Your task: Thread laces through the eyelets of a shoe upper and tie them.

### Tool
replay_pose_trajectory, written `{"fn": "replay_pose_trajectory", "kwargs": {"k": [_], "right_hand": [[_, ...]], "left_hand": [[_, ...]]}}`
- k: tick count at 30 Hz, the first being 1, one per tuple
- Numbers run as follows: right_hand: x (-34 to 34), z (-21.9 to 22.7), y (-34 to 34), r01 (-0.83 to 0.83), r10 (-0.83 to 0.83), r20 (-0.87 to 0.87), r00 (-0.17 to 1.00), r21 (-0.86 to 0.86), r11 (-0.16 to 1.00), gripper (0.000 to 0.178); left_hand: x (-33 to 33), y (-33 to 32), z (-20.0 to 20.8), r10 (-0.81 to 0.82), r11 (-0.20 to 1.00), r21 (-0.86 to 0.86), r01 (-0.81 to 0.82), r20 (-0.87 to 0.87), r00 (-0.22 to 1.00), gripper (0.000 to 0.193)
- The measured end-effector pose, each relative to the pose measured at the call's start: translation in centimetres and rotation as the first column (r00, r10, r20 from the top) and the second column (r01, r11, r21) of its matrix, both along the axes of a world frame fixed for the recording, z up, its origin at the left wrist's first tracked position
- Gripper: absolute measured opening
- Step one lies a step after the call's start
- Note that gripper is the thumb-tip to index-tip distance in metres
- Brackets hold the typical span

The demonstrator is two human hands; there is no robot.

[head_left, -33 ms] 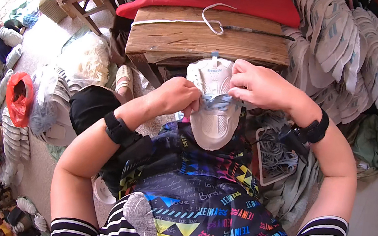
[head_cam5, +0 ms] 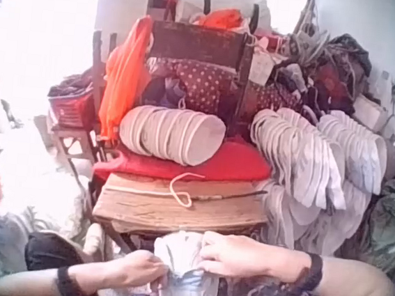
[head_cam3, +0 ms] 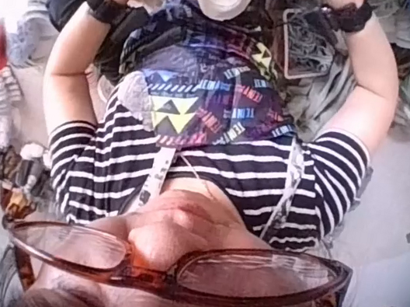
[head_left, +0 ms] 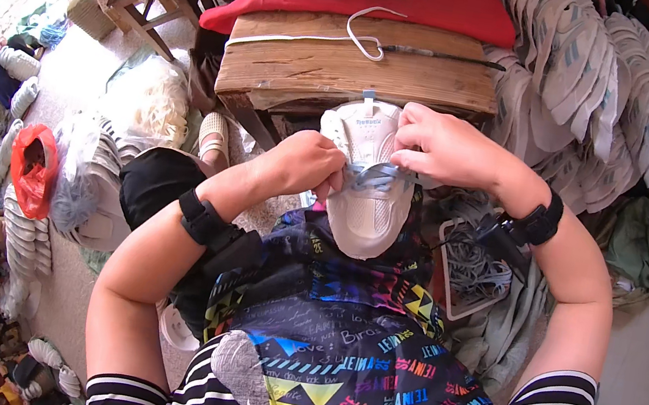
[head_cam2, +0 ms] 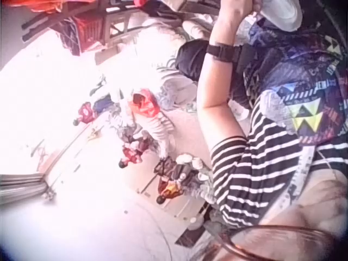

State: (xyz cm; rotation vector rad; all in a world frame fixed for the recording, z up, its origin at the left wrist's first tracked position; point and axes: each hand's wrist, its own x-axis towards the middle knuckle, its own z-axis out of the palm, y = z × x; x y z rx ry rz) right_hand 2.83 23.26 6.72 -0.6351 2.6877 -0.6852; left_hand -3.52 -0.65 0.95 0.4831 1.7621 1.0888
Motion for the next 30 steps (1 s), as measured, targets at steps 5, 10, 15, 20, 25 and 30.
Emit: {"fn": "replay_pose_trajectory", "kwargs": {"k": [5, 10, 15, 20, 25, 30], "right_hand": [[-0.2, -1.6, -1.3, 0.297, -0.3, 0.07, 0.952, 0.047, 0.954, 0.019], [-0.2, -2.1, -1.7, 0.526, -0.466, 0.276, 0.841, -0.214, 0.823, 0.017], [0.0, -1.9, -2.1, 0.461, -0.419, 0.23, 0.879, -0.179, 0.869, 0.012], [0.6, -1.5, -2.0, 0.297, -0.289, 0.082, 0.954, -0.12, 0.947, 0.012], [1.5, -1.7, -3.3, 0.141, -0.109, -0.275, 0.955, 0.102, 0.985, 0.014], [1.0, 0.7, -4.3, 0.597, -0.244, 0.6, 0.762, -0.503, 0.625, 0.012]], "left_hand": [[-1.2, 0.7, 1.3, -0.33, 0.942, -0.125, 0.311, -0.193, 0.924, 0.027], [0.0, -0.7, 3.2, -0.211, 0.976, -0.173, 0.129, -0.89, 0.404, 0.027], [-1.9, -1.4, 3.3, -0.236, 0.926, -0.064, 0.373, -0.868, 0.438, 0.033], [-3.3, -1.2, 2.1, -0.2, 0.864, 0.006, 0.503, -0.913, 0.355, 0.029], [-2.9, -0.8, 0.4, -0.207, 0.905, 0.07, 0.42, -0.789, 0.578, 0.021], [-1.9, -1.4, -2.7, 0.017, 0.921, 0.271, 0.281, -0.747, 0.664, 0.02]]}}
